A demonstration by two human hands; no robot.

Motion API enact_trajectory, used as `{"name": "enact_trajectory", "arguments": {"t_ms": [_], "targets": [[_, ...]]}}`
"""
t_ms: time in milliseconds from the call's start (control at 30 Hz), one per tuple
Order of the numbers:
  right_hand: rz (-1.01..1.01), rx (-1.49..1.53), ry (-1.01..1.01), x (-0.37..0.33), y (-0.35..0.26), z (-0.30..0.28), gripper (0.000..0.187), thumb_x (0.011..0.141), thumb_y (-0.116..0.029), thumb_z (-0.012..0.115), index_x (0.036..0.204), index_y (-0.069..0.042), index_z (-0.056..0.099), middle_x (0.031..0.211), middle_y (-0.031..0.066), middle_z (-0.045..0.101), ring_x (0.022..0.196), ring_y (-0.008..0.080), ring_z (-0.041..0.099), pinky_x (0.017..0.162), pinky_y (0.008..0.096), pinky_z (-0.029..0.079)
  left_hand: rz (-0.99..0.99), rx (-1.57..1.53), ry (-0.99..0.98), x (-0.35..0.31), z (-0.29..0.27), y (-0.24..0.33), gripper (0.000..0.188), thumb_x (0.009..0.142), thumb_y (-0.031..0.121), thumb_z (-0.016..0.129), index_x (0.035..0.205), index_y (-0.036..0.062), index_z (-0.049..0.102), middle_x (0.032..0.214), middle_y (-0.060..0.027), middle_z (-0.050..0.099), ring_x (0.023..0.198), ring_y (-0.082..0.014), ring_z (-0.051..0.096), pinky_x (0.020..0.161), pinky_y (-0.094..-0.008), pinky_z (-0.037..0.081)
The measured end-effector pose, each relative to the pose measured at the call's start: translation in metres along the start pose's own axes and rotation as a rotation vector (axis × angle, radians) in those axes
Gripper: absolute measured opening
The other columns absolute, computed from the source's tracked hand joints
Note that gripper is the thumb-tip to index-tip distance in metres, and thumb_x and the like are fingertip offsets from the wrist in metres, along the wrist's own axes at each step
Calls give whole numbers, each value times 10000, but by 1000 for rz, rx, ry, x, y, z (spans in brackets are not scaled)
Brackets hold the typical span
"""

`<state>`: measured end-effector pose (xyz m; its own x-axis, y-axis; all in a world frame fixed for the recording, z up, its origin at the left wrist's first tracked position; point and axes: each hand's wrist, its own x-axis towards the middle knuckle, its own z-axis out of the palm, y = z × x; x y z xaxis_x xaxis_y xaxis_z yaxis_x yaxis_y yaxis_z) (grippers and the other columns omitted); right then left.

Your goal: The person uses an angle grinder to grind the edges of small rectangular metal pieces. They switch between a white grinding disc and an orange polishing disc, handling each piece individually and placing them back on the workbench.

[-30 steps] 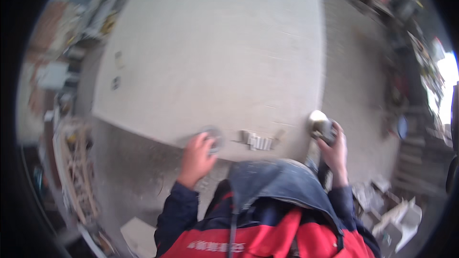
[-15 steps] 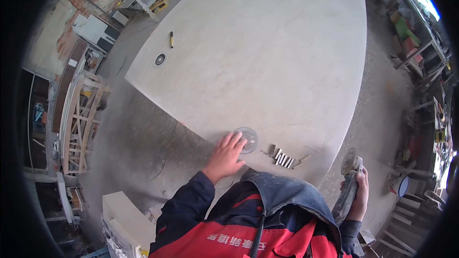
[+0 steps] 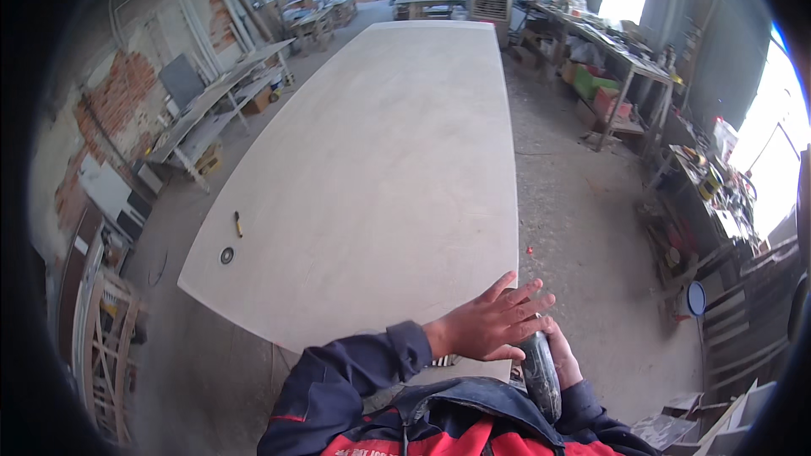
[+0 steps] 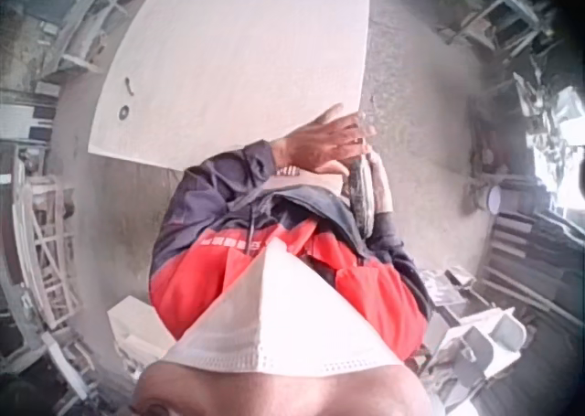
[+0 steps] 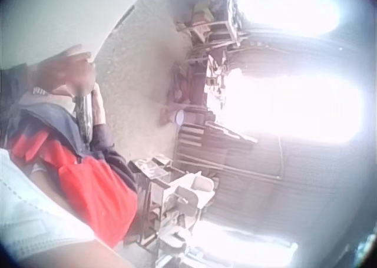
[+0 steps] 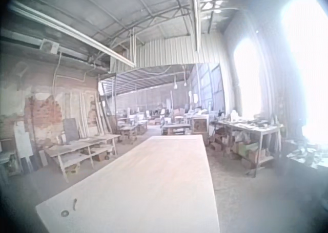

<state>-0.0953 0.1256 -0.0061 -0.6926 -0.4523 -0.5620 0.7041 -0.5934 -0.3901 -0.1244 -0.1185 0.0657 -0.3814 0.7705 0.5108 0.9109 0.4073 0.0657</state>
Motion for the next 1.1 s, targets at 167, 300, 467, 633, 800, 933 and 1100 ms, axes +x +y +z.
{"name": "enact_trajectory", "arguments": {"t_ms": [167,300,467,633,800,933,1100], "targets": [[99,128,-217,-5,-2,6,488,1075,-355,489,1415,-16,573,1103,222,759,784,331,790,621,420,699,184,-5,-47,20,12,-14,774,971,713,542,1524,172,540,1647,-55,462,1582,-304,332,1306,-603,171],[125,165,-366,6,2,-7,542,1108,-450,433,1436,-42,573,1147,224,752,882,388,782,670,474,683,324,21,-39,26,6,-15,703,993,690,535,1477,183,582,1602,-45,508,1537,-292,402,1282,-581,222],[155,122,-388,15,-2,0,551,1078,-483,456,1401,-61,602,1131,207,756,856,376,776,669,472,669,341,72,62,29,-5,-22,566,1013,608,564,1377,186,661,1470,-29,614,1353,-265,560,1077,-485,408],[70,53,-344,34,-6,-4,502,1007,-424,581,1344,-54,615,1085,184,753,777,340,764,651,471,668,-30,73,263,32,1,-8,481,941,420,675,1323,128,685,1370,-83,636,1237,-293,575,938,-446,427],[-236,81,-146,33,-27,60,445,973,-293,666,1318,-22,590,1098,128,725,905,256,754,823,394,656,-478,28,582,59,29,-4,520,903,295,717,1358,58,629,1347,-157,608,1221,-358,572,926,-460,430],[-469,-214,-290,49,-40,67,440,948,-141,638,1358,11,591,1124,103,725,944,176,733,876,322,623,-635,-111,910,63,55,-22,476,971,160,652,1412,8,556,1388,-212,575,1285,-393,531,1080,-506,421],[-585,-377,-180,55,-43,87,512,917,-71,716,1404,47,615,1201,130,730,1020,169,722,919,316,593,-759,-510,1005,54,50,-39,412,1009,93,576,1405,-21,561,1448,-193,558,1323,-327,555,1143,-437,437]]}}
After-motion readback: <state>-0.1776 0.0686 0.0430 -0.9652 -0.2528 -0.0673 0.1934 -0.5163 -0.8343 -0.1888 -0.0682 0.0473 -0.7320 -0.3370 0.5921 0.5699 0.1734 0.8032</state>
